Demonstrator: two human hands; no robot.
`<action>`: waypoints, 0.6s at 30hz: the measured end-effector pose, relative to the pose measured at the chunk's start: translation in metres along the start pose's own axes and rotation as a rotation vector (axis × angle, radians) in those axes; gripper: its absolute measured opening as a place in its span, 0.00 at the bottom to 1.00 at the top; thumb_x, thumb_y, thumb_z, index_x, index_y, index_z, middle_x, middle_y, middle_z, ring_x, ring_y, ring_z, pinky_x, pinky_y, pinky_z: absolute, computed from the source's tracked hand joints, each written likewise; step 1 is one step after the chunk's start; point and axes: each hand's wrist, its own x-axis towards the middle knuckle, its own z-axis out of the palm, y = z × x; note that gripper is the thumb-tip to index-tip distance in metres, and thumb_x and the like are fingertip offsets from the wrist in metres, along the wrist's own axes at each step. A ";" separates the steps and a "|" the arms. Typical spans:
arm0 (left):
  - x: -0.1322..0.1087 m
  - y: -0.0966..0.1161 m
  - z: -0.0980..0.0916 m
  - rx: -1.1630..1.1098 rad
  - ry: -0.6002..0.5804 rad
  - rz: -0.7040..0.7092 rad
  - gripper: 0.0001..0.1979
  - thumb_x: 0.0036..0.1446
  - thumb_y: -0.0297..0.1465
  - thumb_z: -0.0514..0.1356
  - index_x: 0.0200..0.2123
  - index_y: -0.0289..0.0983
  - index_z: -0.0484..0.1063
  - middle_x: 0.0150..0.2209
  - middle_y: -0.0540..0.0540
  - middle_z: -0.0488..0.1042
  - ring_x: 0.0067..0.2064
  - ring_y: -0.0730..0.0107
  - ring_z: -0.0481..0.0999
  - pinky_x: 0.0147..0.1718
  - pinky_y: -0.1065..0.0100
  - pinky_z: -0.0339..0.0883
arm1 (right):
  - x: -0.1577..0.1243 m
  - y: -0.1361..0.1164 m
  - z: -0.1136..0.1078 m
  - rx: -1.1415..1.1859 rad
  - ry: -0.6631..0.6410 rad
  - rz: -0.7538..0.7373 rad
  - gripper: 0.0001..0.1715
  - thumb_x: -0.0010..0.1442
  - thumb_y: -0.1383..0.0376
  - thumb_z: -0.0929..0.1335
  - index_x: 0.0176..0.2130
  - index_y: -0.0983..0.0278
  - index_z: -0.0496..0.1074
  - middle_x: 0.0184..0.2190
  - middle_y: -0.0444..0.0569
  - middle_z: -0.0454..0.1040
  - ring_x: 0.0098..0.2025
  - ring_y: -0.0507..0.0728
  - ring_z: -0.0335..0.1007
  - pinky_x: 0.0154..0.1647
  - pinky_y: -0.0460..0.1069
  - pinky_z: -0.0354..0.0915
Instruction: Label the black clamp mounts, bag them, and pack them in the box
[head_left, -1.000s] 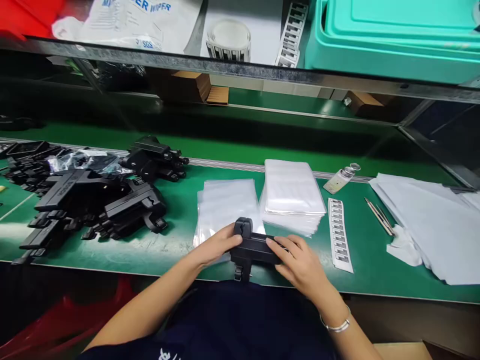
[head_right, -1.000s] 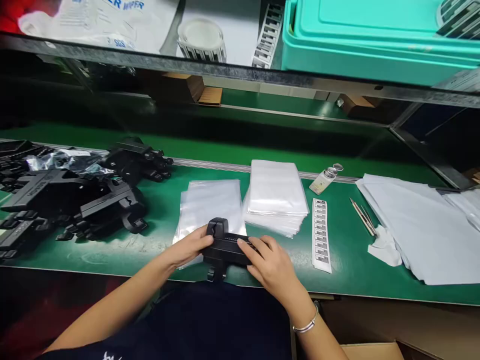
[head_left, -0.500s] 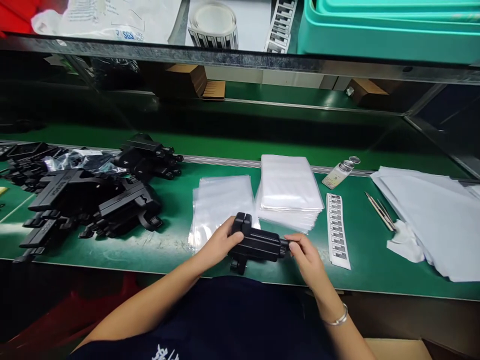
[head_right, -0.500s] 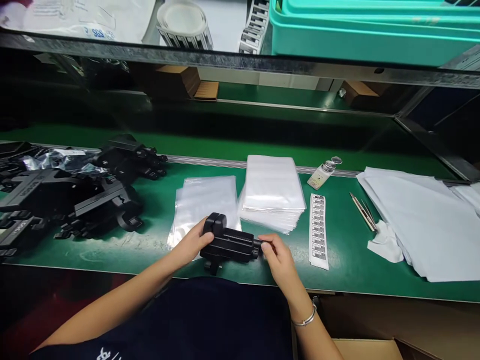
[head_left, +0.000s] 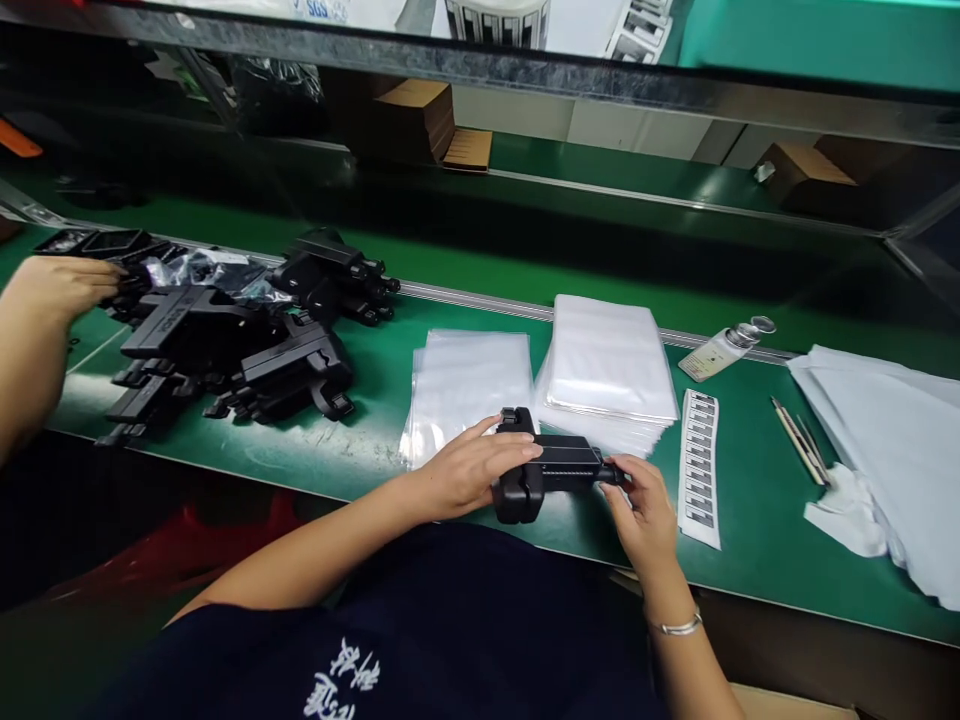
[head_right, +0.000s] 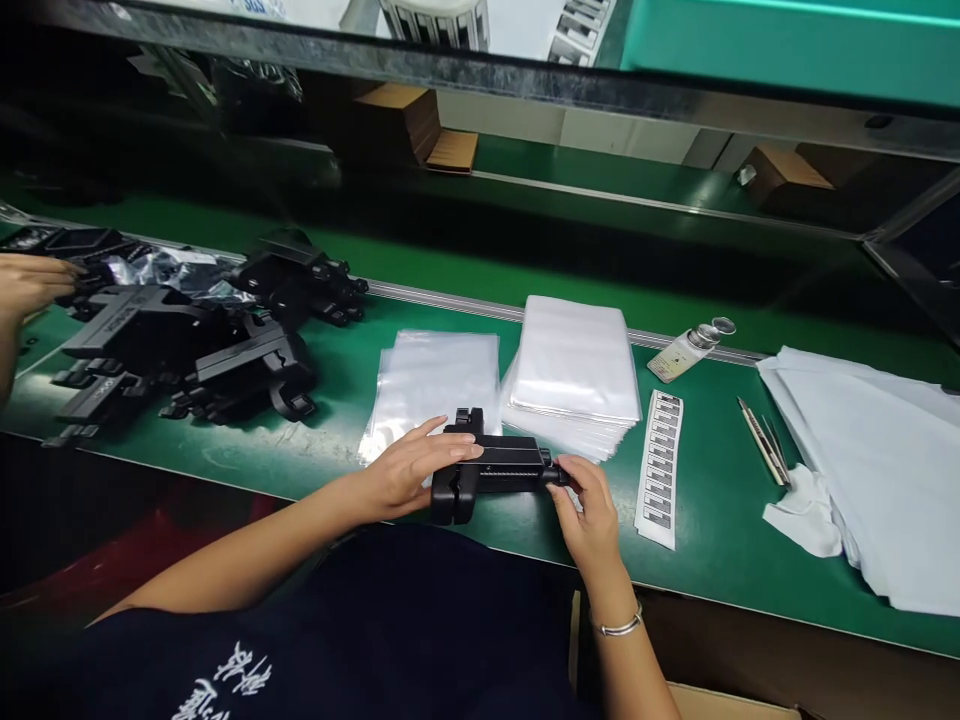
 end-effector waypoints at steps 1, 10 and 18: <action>-0.001 0.001 -0.001 -0.002 -0.004 0.002 0.19 0.62 0.33 0.53 0.56 0.40 0.64 0.55 0.39 0.74 0.61 0.57 0.68 0.65 0.43 0.43 | 0.001 -0.001 0.001 -0.012 0.005 -0.024 0.18 0.63 0.68 0.66 0.52 0.57 0.67 0.44 0.53 0.72 0.47 0.59 0.73 0.38 0.54 0.76; -0.010 -0.005 0.000 -0.771 0.317 -0.534 0.32 0.48 0.50 0.64 0.50 0.35 0.69 0.42 0.42 0.76 0.42 0.57 0.76 0.41 0.62 0.70 | 0.014 -0.036 -0.006 -0.142 -0.181 -0.365 0.22 0.64 0.68 0.64 0.58 0.59 0.64 0.40 0.53 0.76 0.39 0.59 0.74 0.36 0.54 0.73; -0.026 -0.009 -0.006 -0.567 0.362 -0.512 0.40 0.42 0.59 0.63 0.49 0.36 0.67 0.42 0.43 0.74 0.43 0.56 0.74 0.41 0.63 0.68 | 0.019 -0.058 0.014 0.318 -0.253 0.259 0.12 0.64 0.59 0.61 0.45 0.59 0.68 0.26 0.44 0.68 0.27 0.54 0.66 0.28 0.49 0.64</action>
